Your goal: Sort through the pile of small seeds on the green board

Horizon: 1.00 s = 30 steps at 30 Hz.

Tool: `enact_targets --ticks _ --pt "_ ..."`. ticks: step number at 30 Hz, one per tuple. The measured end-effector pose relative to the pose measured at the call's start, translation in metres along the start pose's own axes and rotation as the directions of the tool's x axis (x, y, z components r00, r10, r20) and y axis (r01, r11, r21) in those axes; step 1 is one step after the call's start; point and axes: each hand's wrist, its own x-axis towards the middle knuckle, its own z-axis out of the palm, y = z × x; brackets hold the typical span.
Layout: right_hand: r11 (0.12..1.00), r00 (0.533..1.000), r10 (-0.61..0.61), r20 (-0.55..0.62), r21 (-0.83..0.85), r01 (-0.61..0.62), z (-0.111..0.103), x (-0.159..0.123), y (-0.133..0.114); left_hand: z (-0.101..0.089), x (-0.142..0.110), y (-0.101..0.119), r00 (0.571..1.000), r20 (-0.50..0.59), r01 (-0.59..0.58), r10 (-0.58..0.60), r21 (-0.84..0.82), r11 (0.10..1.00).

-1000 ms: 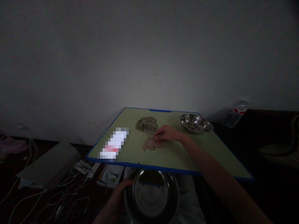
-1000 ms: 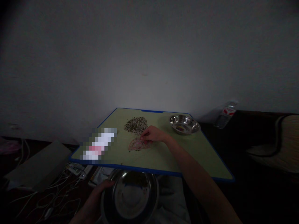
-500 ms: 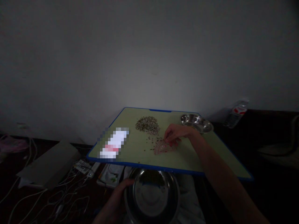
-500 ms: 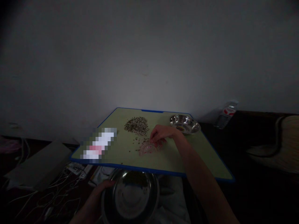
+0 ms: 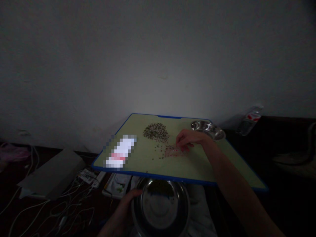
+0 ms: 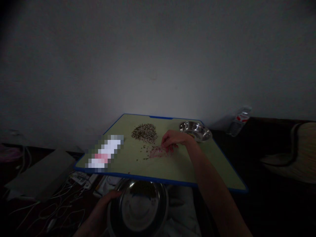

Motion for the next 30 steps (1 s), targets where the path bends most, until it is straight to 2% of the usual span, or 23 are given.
enact_targets --ticks 6,11,16,24,30 --pt "0.999 0.999 -0.029 0.043 0.019 0.028 0.004 0.0 -0.005 -0.012 0.012 -0.004 0.997 0.053 0.06 -0.06 0.006 0.998" --pt "1.0 0.997 -0.018 0.07 0.009 0.018 0.009 0.004 -0.007 -0.011 0.01 -0.004 0.998 0.058 0.041 -0.039 -0.03 0.999" --pt "0.999 0.997 0.03 0.073 -0.022 -0.028 0.004 0.001 -0.005 -0.007 0.007 -0.004 0.999 0.039 -0.015 0.017 -0.037 0.999" --pt "0.998 1.0 0.025 0.015 -0.05 -0.024 -0.004 -0.005 -0.001 -0.009 0.011 -0.003 0.998 0.05 0.028 -0.028 0.004 1.0" --pt "1.0 1.0 -0.006 0.005 -0.015 0.006 -0.003 -0.007 -0.004 -0.013 0.011 -0.005 0.999 0.034 -0.019 0.019 -0.01 1.0"
